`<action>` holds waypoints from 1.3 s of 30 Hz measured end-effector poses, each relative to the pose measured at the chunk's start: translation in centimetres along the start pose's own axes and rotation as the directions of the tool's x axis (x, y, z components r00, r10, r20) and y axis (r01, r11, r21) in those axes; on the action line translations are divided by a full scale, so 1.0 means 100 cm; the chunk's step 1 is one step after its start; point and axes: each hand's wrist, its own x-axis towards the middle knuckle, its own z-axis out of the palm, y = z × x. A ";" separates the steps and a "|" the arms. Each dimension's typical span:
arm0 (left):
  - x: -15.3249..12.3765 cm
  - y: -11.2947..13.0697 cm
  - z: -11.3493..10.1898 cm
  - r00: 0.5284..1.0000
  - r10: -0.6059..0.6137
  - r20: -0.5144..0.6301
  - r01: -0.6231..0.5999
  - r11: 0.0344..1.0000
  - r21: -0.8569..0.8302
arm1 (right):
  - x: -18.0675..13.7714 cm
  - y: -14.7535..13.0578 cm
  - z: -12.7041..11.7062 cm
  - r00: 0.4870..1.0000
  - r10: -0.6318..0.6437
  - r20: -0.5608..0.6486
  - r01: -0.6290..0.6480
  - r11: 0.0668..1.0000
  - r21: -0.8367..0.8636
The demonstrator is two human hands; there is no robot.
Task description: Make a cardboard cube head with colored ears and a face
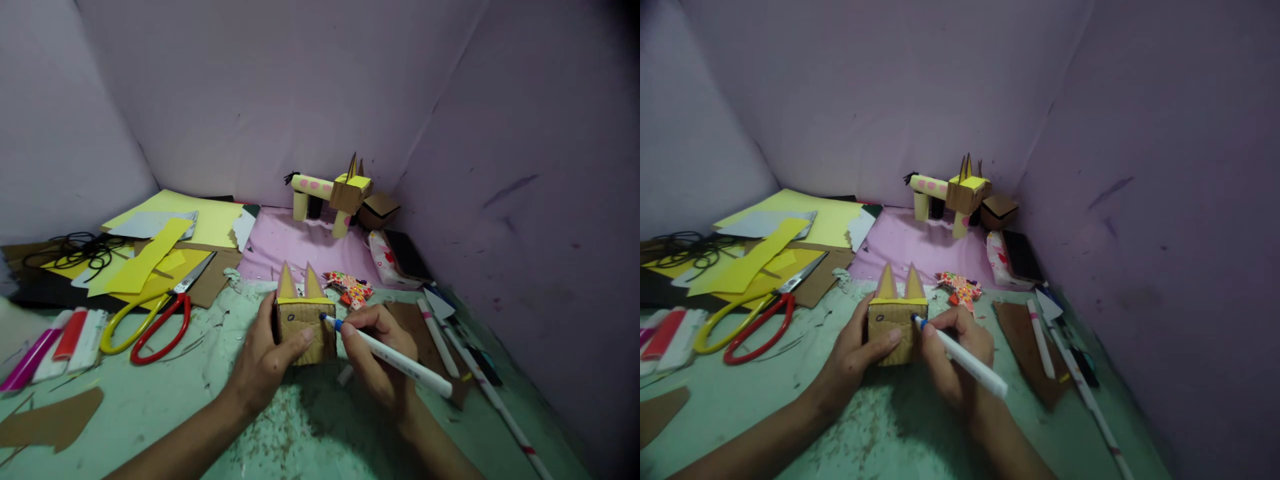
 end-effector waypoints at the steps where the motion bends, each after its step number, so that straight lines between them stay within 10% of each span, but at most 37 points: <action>1: 0.000 0.000 0.000 1.000 0.003 0.008 -0.003 1.000 -0.002 | 0.000 0.001 0.000 1.000 -0.001 0.005 0.001 1.000 -0.005; 39: 0.000 0.000 -0.001 1.000 0.012 0.005 -0.012 1.000 0.010 | -0.002 -0.013 0.004 0.987 0.156 -0.034 -0.155 0.987 0.038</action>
